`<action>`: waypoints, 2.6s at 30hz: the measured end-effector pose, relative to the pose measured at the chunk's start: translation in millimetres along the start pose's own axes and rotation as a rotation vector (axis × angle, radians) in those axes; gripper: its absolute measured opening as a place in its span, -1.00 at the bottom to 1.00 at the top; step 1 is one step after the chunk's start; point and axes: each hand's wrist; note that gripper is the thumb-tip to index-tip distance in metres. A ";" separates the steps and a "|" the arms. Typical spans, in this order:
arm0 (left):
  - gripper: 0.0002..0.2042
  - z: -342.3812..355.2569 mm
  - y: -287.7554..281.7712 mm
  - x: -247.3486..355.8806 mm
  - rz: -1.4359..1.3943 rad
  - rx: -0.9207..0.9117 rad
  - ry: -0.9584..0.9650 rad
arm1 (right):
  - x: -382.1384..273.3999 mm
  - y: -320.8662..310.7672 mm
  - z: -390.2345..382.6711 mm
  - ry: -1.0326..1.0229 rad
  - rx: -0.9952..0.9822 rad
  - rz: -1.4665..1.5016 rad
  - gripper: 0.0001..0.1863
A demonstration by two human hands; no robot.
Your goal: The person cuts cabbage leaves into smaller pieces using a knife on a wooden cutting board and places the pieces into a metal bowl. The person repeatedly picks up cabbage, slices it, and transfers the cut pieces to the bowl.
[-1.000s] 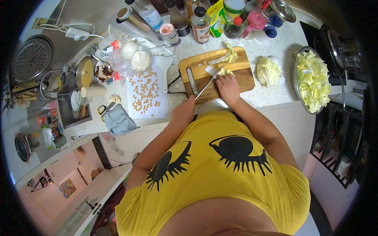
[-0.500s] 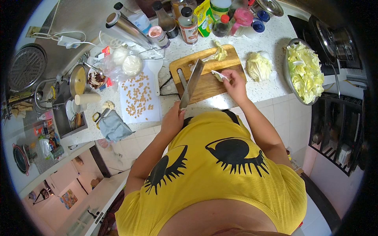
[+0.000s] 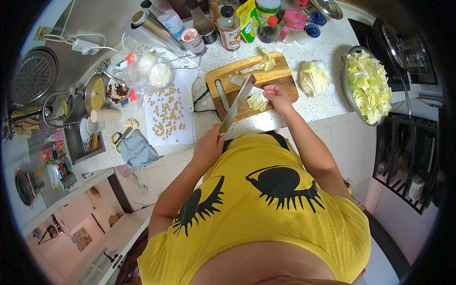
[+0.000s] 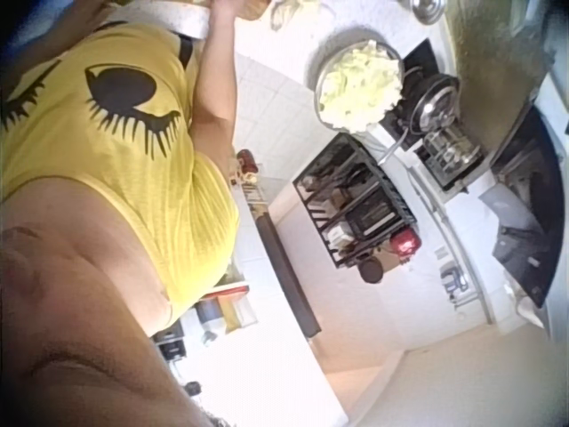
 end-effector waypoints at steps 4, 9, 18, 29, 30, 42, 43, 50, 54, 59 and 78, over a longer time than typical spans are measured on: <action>-0.71 2.6 5.1 6.5 0.101 -0.053 -0.010 | 17.2 -2.1 6.3 -0.228 0.005 -0.218 -0.73; -0.74 0.6 2.5 11.5 0.156 -0.033 -0.028 | 14.6 -0.8 0.1 -0.404 0.045 -0.564 -0.69; -0.78 20.4 -18.2 40.3 0.256 -0.078 0.056 | 5.9 -1.6 2.7 -0.313 0.070 -0.682 -0.73; -0.75 10.7 -14.4 70.9 0.215 -0.069 -0.062 | -3.6 -0.8 6.1 -0.120 0.068 0.018 -0.72; -0.74 7.3 -12.1 74.0 0.194 -0.058 -0.075 | -11.7 0.5 1.8 -0.154 0.072 -0.006 -0.73; -0.79 -7.3 16.1 99.1 0.098 0.107 -0.082 | -36.4 -13.6 6.1 -0.426 0.139 -0.460 -0.74; -0.78 -6.4 17.5 100.3 0.091 0.105 -0.089 | -34.8 -15.4 8.2 -0.444 0.136 -0.482 -0.74; -0.80 1.1 19.8 111.1 0.011 0.120 -0.068 | -53.9 -18.0 1.5 -0.596 0.080 -0.517 -0.76; -0.83 13.6 22.2 112.1 -0.054 0.129 -0.074 | -63.2 -5.4 -20.2 -0.633 0.006 -0.664 -0.81; -0.80 21.1 20.7 112.9 -0.155 0.145 -0.068 | -61.7 -8.5 -19.5 -0.789 0.003 -0.706 -0.81; -0.66 75.6 57.6 -2.7 0.417 0.268 0.408 | -132.4 -74.1 -27.8 -0.293 0.030 0.395 -0.77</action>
Point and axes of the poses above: each hand's wrist, its own z-axis towards the middle knuckle, its own y-axis out of the palm, x = y × z, and after that the axes turned 8 degrees about -y, right-handed
